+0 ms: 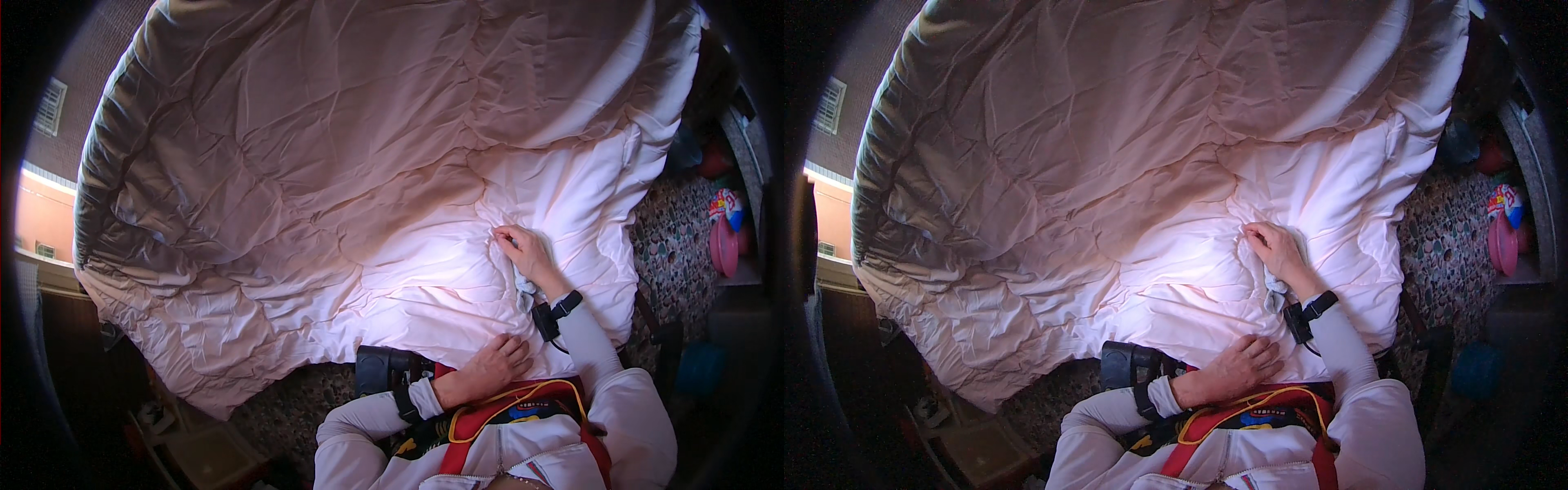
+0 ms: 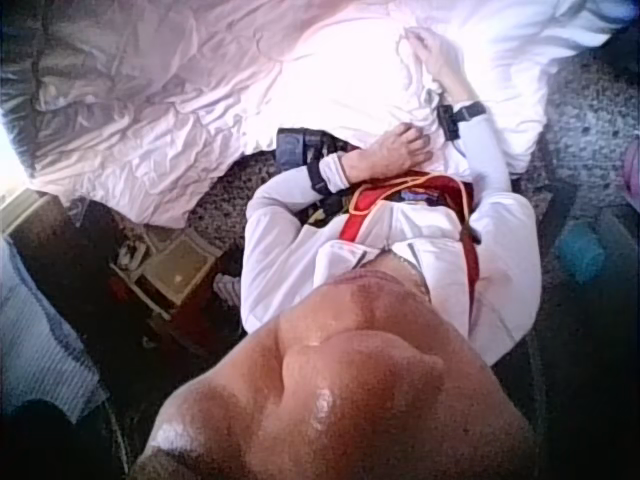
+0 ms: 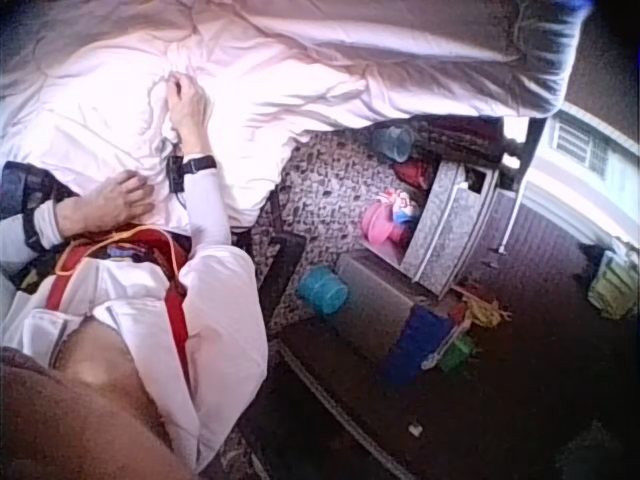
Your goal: The recorder irons a large pink duvet or comforter draped over a surface.
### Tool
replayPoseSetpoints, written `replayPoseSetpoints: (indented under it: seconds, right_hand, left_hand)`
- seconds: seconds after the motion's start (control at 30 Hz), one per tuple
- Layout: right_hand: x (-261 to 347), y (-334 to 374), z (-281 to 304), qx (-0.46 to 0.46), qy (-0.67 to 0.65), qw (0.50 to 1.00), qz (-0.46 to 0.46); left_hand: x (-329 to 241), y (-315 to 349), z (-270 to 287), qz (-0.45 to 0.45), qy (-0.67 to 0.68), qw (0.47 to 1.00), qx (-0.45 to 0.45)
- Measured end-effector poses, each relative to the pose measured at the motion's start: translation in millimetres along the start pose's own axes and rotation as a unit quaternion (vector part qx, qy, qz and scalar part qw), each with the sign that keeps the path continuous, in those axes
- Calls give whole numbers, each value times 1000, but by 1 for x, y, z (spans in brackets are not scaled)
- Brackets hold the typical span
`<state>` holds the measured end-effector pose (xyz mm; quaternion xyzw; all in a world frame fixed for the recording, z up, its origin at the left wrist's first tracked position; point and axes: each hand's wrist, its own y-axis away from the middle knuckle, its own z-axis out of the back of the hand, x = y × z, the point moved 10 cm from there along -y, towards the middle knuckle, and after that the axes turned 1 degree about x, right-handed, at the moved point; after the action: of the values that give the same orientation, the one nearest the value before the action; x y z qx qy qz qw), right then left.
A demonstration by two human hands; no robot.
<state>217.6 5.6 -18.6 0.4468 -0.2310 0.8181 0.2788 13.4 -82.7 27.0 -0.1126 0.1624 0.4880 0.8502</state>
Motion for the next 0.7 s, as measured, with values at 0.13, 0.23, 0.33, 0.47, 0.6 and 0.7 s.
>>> replayPoseSetpoints:
  seconds: [0.13, 0.23, 0.33, 0.47, 0.6, 0.7]
  right_hand:
    - [-1, 0, 0, 0, 3, 1000, 2]
    - [0, 0, 1, 0, 6, 1000, 2]
    - [1, 0, 0, 4, 5, 1000, -10]
    - [1, 0, 0, 2, -2, 1000, -5]
    - [0, 0, 1, -1, -4, 1000, 0]
    - [1, -1, 1, 0, 3, 1000, 1]
  left_hand:
    - [-1, 0, 0, -2, -2, 1000, -4]
    - [-1, 0, 1, -1, -1, 1000, 3]
    - [0, 1, 1, 0, -2, 1000, -1]
    - [-1, 0, 2, -5, -12, 1000, -7]
    - [-1, 0, 4, -3, -10, 1000, -4]
    - [-1, 1, 2, -1, -13, 1000, -4]
